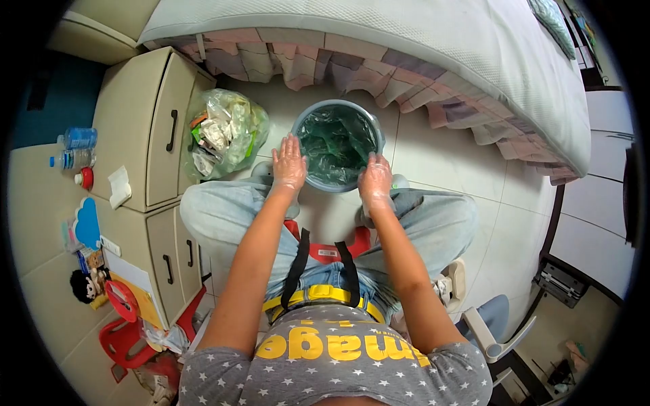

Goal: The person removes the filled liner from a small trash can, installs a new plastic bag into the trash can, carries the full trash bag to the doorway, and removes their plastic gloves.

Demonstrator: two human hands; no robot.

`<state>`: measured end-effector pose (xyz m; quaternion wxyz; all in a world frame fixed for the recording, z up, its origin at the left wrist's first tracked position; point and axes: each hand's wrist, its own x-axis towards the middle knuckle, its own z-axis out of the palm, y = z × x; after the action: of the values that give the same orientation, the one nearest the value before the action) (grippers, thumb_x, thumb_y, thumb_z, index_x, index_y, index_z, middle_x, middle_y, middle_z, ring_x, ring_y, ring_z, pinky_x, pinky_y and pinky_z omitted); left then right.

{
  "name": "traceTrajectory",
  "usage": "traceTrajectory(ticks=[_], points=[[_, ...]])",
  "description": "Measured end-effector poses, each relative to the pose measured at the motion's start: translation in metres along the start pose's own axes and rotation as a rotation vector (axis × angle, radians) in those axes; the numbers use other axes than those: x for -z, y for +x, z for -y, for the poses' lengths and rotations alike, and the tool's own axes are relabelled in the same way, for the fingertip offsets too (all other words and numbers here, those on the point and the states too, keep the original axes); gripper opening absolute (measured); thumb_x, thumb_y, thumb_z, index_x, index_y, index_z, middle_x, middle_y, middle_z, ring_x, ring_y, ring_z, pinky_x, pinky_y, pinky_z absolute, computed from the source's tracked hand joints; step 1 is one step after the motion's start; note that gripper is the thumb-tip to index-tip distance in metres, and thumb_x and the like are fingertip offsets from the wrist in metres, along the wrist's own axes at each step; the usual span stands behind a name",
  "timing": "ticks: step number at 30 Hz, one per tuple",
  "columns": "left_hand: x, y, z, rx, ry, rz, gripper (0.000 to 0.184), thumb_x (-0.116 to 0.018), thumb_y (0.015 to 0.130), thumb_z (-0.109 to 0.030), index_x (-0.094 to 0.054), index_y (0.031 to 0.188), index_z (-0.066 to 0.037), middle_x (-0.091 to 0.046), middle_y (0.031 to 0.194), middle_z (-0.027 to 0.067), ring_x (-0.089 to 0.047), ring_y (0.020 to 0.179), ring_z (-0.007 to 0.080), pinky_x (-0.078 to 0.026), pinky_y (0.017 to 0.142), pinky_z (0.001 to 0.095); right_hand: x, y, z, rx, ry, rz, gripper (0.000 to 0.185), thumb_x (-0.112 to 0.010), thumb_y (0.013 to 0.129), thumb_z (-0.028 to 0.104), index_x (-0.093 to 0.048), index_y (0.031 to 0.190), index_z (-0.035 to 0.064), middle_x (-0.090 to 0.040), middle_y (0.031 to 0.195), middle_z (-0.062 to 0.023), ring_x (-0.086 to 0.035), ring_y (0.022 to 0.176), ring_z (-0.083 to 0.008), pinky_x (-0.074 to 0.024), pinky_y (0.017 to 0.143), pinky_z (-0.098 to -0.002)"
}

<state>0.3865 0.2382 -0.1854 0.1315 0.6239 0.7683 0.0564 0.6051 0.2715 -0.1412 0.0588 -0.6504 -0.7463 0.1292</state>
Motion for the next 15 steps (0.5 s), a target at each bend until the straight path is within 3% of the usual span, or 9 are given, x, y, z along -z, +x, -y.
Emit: traceTrajectory(ticks=[2, 8, 11, 15], points=[[-0.008, 0.001, 0.003, -0.024, 0.016, 0.037, 0.055, -0.045, 0.082, -0.021, -0.025, 0.13, -0.003, -0.015, 0.139, 0.012, -0.017, 0.128, 0.0262, -0.018, 0.1, 0.0491, -0.014, 0.006, -0.005, 0.087, 0.007, -0.068, 0.044, -0.055, 0.067, 0.012, -0.049, 0.109, 0.0, -0.048, 0.112, -0.0176, -0.045, 0.105, -0.0304, -0.0342, 0.091, -0.0396], [-0.01, -0.002, 0.008, -0.057, -0.016, 0.081, 0.054, -0.043, 0.083, -0.02, -0.024, 0.13, -0.004, -0.016, 0.14, 0.0108, -0.016, 0.129, 0.025, -0.014, 0.102, 0.0479, -0.032, 0.008, -0.015, 0.159, -0.165, 0.019, 0.04, -0.046, 0.074, 0.009, -0.047, 0.113, 0.0007, -0.046, 0.118, -0.0122, -0.041, 0.112, -0.0284, -0.0294, 0.096, -0.0406], [-0.006, 0.002, 0.002, -0.063, 0.064, -0.015, 0.052, -0.043, 0.083, -0.018, -0.025, 0.13, -0.004, -0.016, 0.14, 0.0101, -0.017, 0.128, 0.024, -0.014, 0.102, 0.0476, -0.038, 0.016, -0.011, 0.242, -0.281, 0.106, 0.04, -0.041, 0.077, 0.009, -0.045, 0.116, 0.0004, -0.043, 0.122, -0.0126, -0.037, 0.116, -0.028, -0.0272, 0.098, -0.0417], [-0.016, 0.017, -0.013, -0.309, 0.202, -0.019, 0.053, -0.044, 0.079, -0.018, -0.03, 0.128, -0.003, -0.023, 0.138, 0.0079, -0.023, 0.127, 0.0221, -0.015, 0.103, 0.0436, -0.061, 0.035, 0.004, 0.348, -0.222, 0.134, 0.042, -0.037, 0.081, 0.011, -0.04, 0.122, 0.0054, -0.035, 0.131, -0.0124, -0.03, 0.122, -0.0276, -0.0245, 0.1, -0.0425]])
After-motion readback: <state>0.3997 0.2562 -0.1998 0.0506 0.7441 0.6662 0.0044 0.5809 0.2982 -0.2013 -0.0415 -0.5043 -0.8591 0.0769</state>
